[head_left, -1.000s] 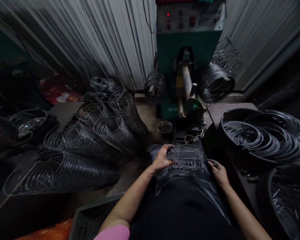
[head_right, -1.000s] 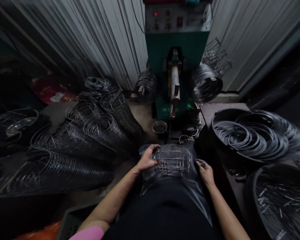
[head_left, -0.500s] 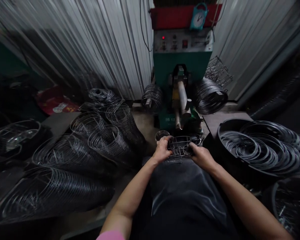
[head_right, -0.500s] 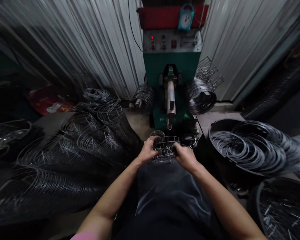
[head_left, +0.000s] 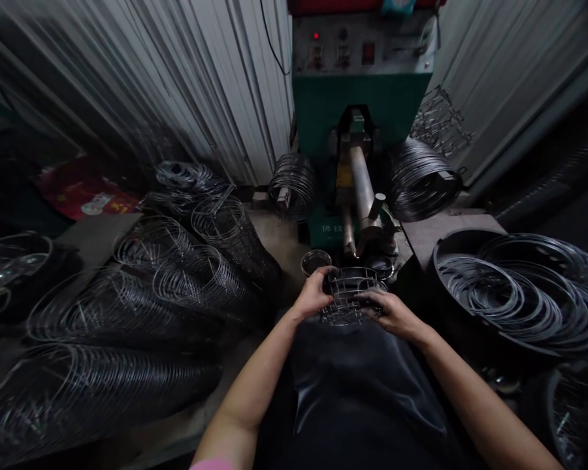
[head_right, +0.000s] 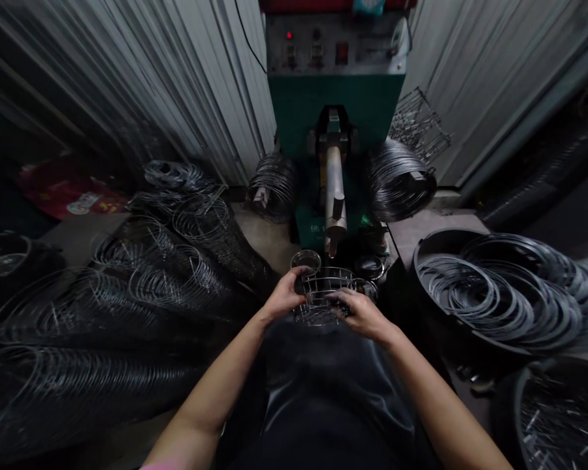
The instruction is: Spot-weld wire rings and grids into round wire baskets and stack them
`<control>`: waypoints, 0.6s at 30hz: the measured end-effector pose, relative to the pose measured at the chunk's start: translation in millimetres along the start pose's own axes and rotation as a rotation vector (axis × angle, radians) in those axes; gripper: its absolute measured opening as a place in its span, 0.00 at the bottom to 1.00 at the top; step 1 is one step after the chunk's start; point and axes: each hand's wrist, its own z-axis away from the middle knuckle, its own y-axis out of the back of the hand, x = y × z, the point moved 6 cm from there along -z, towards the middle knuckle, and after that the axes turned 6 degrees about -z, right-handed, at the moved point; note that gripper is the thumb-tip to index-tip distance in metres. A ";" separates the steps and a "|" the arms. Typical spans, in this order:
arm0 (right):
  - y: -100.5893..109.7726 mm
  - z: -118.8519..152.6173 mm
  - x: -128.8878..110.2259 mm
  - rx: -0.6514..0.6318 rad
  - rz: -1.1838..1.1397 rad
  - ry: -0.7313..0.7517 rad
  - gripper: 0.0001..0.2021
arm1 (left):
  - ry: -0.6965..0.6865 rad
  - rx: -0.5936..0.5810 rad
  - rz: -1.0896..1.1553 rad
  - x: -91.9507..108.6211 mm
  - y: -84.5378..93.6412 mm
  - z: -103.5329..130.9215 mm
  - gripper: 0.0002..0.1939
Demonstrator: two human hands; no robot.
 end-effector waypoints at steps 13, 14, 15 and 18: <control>-0.8 -4.4 7.9 0.045 0.076 0.054 0.14 | 0.009 -0.053 0.027 -4.2 -1.2 -14.4 0.32; 0.3 -4.8 8.1 0.050 0.085 0.054 0.14 | 0.004 -0.051 0.034 -4.2 -1.3 -15.8 0.32; 1.3 -5.5 8.1 0.054 0.096 0.054 0.14 | -0.001 -0.049 0.046 -4.6 -1.5 -17.1 0.32; 4.3 -10.1 7.1 0.045 0.132 0.058 0.16 | -0.007 -0.053 0.087 -7.6 -1.9 -21.9 0.32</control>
